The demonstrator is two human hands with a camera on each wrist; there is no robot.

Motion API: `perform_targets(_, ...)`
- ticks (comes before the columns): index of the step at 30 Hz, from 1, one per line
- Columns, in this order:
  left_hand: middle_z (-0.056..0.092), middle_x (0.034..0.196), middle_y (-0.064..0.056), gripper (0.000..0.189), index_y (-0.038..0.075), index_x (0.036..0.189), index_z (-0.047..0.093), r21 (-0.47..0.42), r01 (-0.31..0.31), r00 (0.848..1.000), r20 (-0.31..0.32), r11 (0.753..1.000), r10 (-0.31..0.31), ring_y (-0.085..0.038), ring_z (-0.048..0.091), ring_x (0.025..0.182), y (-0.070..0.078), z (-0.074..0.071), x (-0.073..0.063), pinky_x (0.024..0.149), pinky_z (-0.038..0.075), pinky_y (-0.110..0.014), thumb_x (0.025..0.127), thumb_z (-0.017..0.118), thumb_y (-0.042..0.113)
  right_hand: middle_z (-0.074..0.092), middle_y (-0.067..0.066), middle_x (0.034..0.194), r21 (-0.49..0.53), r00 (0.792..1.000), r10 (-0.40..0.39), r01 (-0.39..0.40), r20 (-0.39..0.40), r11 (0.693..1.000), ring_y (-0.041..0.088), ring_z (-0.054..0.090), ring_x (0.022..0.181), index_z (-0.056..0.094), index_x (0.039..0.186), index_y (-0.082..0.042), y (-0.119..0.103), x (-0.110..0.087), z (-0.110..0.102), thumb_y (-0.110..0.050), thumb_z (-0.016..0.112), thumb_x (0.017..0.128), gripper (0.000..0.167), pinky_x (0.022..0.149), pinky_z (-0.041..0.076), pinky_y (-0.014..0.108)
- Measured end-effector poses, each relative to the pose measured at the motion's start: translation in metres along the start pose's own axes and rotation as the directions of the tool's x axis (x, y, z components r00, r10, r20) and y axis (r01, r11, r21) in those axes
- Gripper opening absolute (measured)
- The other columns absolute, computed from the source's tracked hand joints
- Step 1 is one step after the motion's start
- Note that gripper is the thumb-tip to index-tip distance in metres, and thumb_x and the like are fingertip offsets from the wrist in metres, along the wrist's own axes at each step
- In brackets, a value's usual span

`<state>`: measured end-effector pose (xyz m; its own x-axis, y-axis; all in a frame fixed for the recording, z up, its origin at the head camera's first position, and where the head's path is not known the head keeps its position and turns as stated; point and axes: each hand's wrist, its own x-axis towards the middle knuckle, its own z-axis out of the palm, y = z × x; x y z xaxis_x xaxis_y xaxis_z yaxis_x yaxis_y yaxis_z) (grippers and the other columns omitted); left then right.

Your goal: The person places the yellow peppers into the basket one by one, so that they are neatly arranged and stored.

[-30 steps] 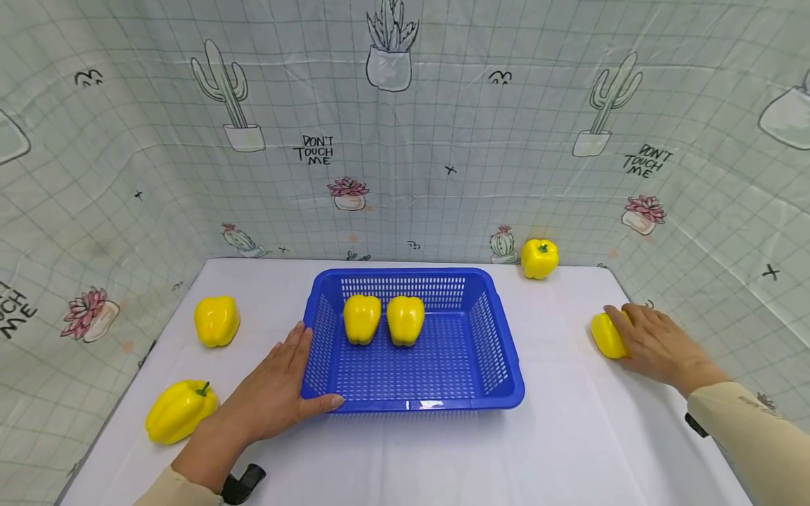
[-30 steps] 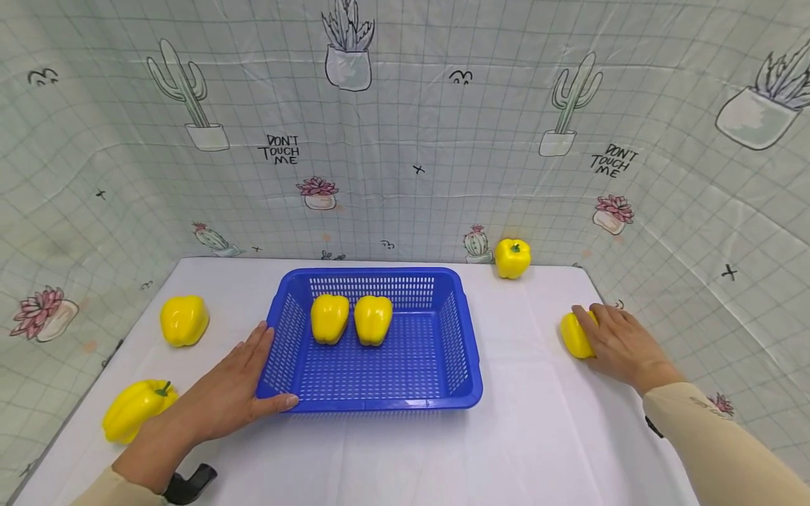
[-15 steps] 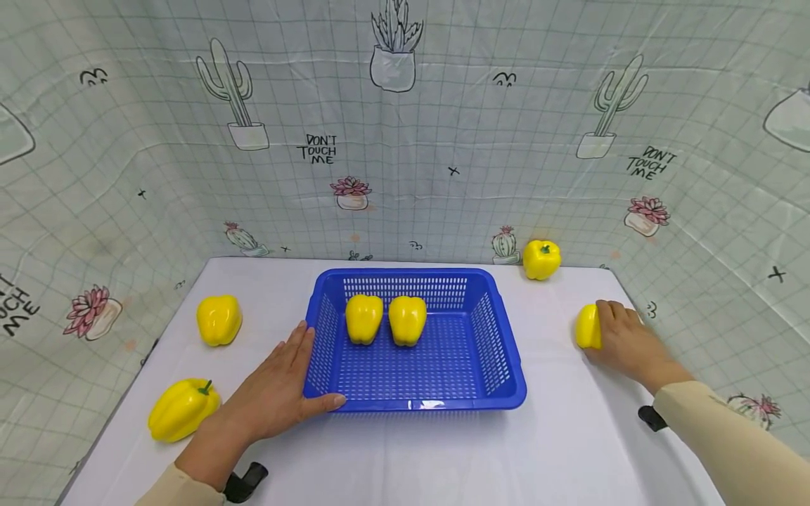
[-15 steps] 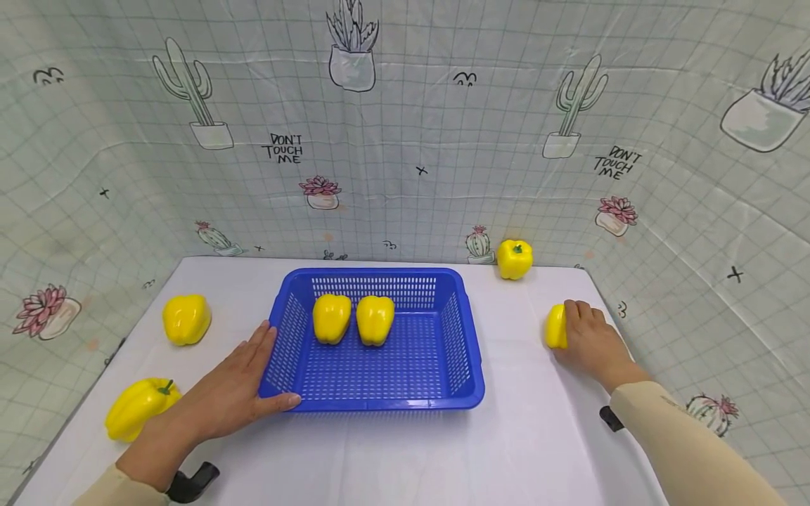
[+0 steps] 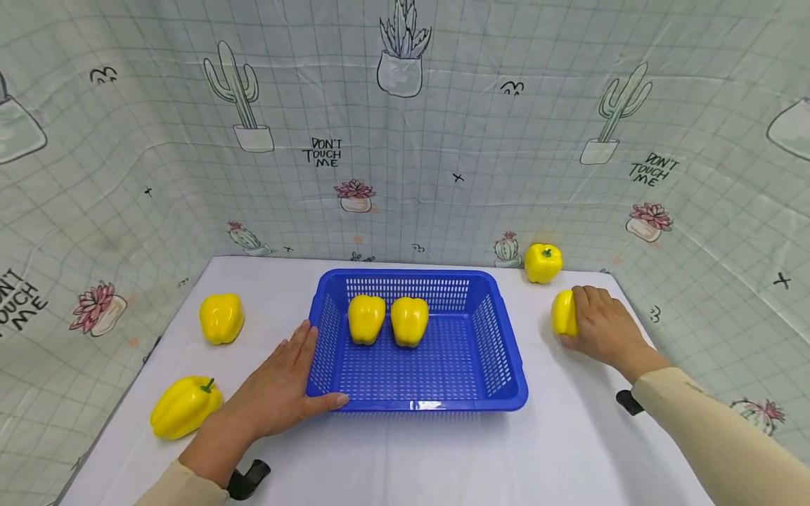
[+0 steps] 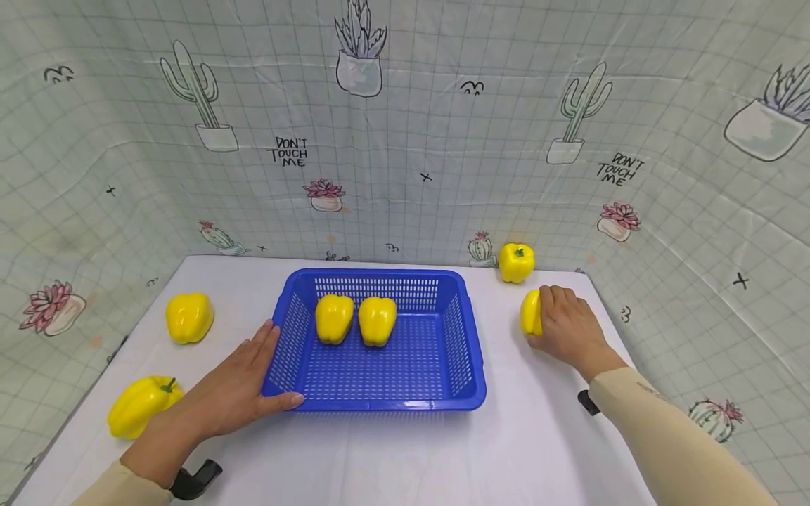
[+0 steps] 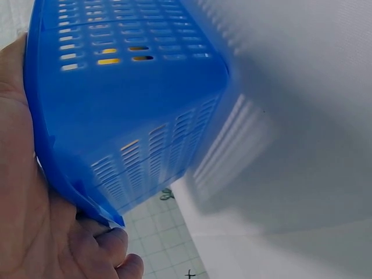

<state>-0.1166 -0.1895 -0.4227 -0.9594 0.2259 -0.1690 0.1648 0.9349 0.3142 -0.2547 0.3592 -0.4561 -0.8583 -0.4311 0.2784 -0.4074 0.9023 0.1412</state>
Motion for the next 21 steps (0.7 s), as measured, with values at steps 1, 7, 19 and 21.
perform_targets(1,0.007,0.176,-0.026,0.128,-0.003,0.167,0.011,0.002,0.000,1.000,0.000,1.000,0.000,-0.044,0.018,0.161,0.000,0.000,0.000,0.130,0.017,-0.060,0.086,0.064,0.081,0.054,0.025,0.104,-0.002,1.000,-0.007,0.007,-0.006,1.000,0.045,0.055,0.095,0.044,0.120,0.007,-0.003,0.003,-0.002,-0.035,0.093,0.071,0.081,0.081,0.054,0.059)
perform_targets(7,0.010,0.175,-0.027,0.128,-0.004,0.167,0.014,0.032,-0.004,1.000,-0.007,0.999,0.005,-0.044,0.019,0.161,0.001,-0.002,0.000,0.131,0.015,-0.061,0.085,0.064,0.082,0.054,0.022,0.101,-0.020,0.998,-0.048,0.048,-0.026,0.999,0.042,0.056,0.092,0.045,0.121,0.007,-0.021,0.022,-0.020,-0.035,0.093,0.072,0.080,0.080,0.055,0.056)
perform_targets(19,0.015,0.174,-0.028,0.126,-0.006,0.166,0.018,0.073,-0.032,0.998,-0.044,0.997,0.036,-0.044,0.020,0.161,0.000,-0.001,0.000,0.131,0.015,-0.061,0.086,0.065,0.080,0.060,0.024,0.113,0.018,0.986,-0.137,0.139,-0.094,0.990,0.043,0.060,0.106,0.048,0.131,0.007,-0.068,0.072,-0.062,-0.039,0.090,0.075,0.084,0.091,0.057,0.057)
perform_targets(21,0.015,0.174,-0.028,0.126,-0.006,0.166,0.018,0.073,-0.033,0.998,-0.043,0.997,0.037,-0.044,0.020,0.161,0.000,0.000,0.000,0.131,0.015,-0.060,0.086,0.065,0.081,0.061,0.025,0.116,0.024,0.982,-0.162,0.165,-0.096,0.986,0.043,0.060,0.110,0.047,0.134,0.007,-0.079,0.079,-0.067,-0.039,0.090,0.077,0.084,0.097,0.056,0.057)
